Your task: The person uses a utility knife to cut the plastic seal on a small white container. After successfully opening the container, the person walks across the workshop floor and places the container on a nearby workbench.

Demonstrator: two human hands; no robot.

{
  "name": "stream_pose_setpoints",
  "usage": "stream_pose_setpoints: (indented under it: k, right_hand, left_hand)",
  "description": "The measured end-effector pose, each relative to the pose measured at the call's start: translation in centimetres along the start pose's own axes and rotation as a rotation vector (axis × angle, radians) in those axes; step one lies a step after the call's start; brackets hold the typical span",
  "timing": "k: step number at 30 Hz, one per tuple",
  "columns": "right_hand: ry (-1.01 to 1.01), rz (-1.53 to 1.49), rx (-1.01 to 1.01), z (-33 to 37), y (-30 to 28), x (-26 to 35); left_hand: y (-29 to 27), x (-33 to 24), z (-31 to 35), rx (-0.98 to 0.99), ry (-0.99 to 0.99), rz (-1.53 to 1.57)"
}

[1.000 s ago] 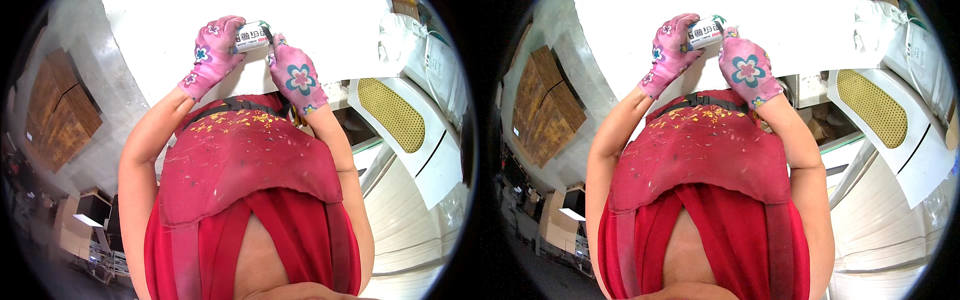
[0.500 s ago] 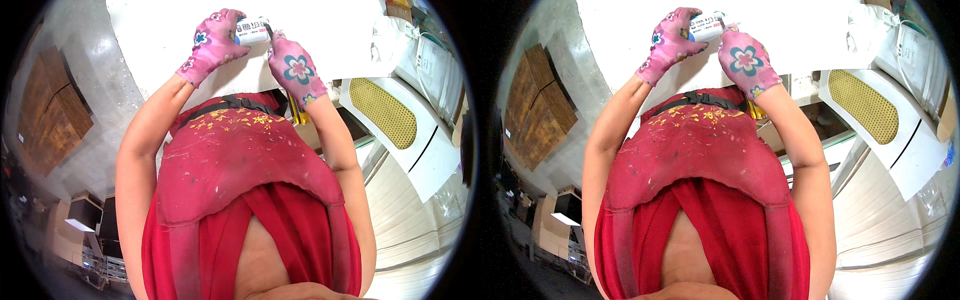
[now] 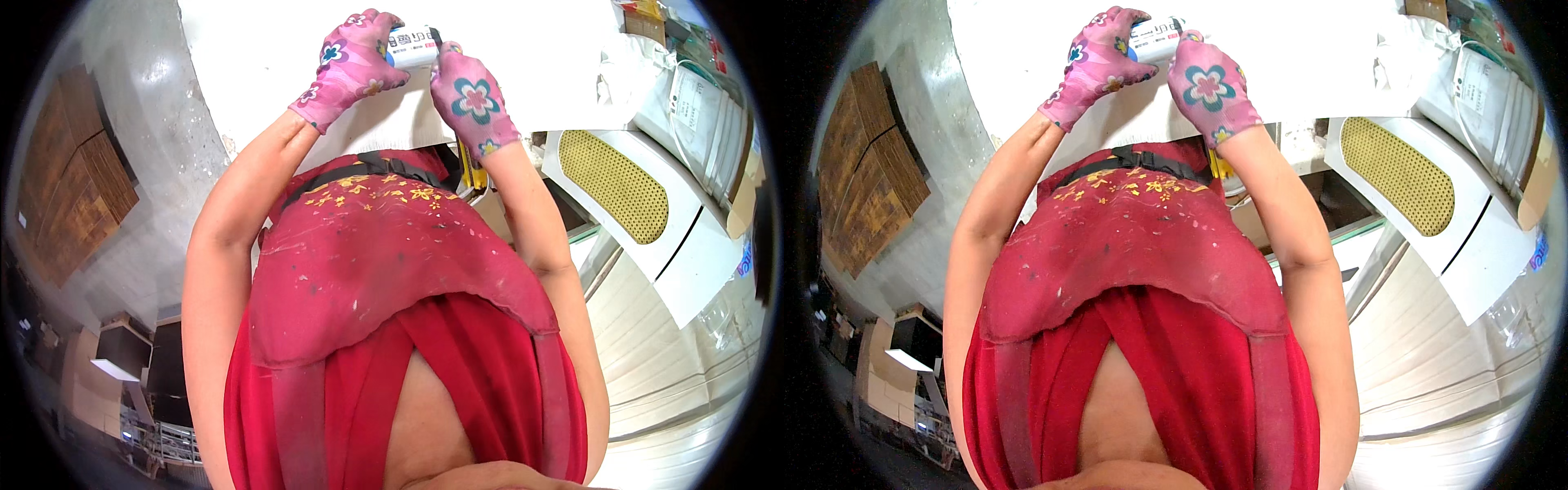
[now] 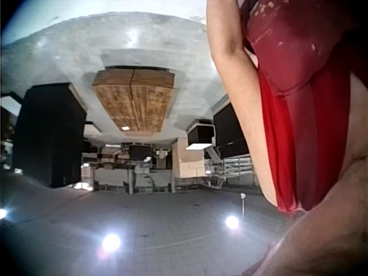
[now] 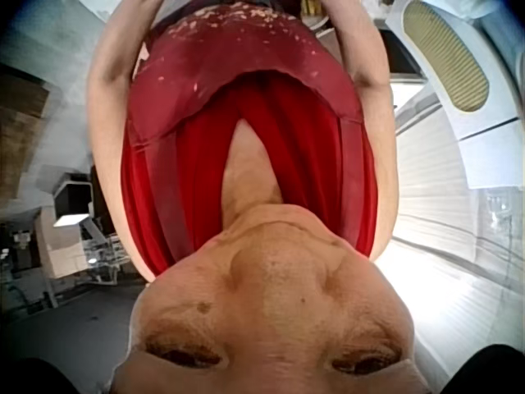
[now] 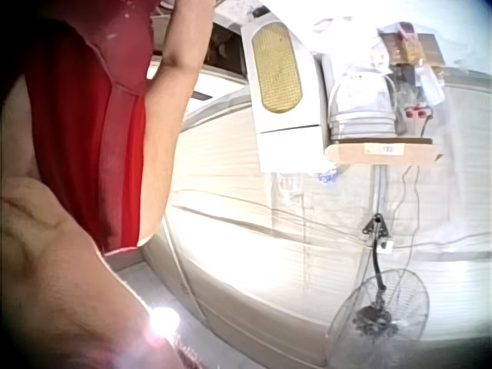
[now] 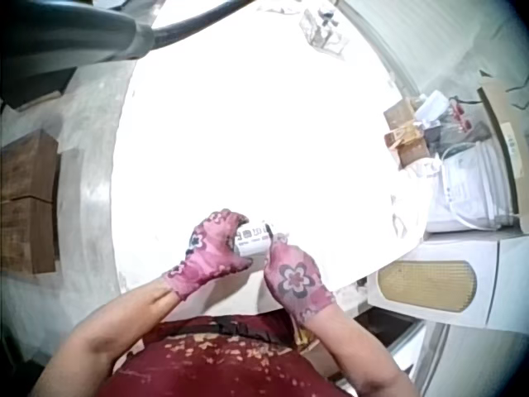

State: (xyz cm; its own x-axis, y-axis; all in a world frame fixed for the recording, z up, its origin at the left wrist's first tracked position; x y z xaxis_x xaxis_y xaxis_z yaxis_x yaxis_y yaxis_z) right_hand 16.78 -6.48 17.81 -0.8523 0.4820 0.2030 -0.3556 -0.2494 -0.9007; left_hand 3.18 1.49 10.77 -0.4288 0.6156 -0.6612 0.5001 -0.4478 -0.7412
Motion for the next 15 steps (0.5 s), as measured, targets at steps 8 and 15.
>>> stream_pose_setpoints:
  k: [8,15]
  right_hand:
    - [0.051,-0.002,0.033,1.6,0.2,-0.3]
    - [-0.092,-0.084,-0.116,0.1,0.6,-0.3]
  left_hand:
    - [-0.5,0.5,-0.7,0.051,-0.016,0.147]
    - [0.0,1.1,-1.0,0.029,-0.038,0.190]
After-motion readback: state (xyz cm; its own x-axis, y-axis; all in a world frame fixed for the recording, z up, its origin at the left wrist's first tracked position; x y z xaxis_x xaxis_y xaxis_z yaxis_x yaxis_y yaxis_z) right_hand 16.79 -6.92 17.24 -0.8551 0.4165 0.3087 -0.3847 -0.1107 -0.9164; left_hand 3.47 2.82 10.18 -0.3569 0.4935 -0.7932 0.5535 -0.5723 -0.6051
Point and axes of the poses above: each hand's wrist, its own z-axis away from the middle knuckle, its own y-axis out of the palm, x = y × z, the point moved 1 cm from there along -z, towards the middle knuckle, and after that the axes turned 13 degrees about y, right-handed, at the moved point
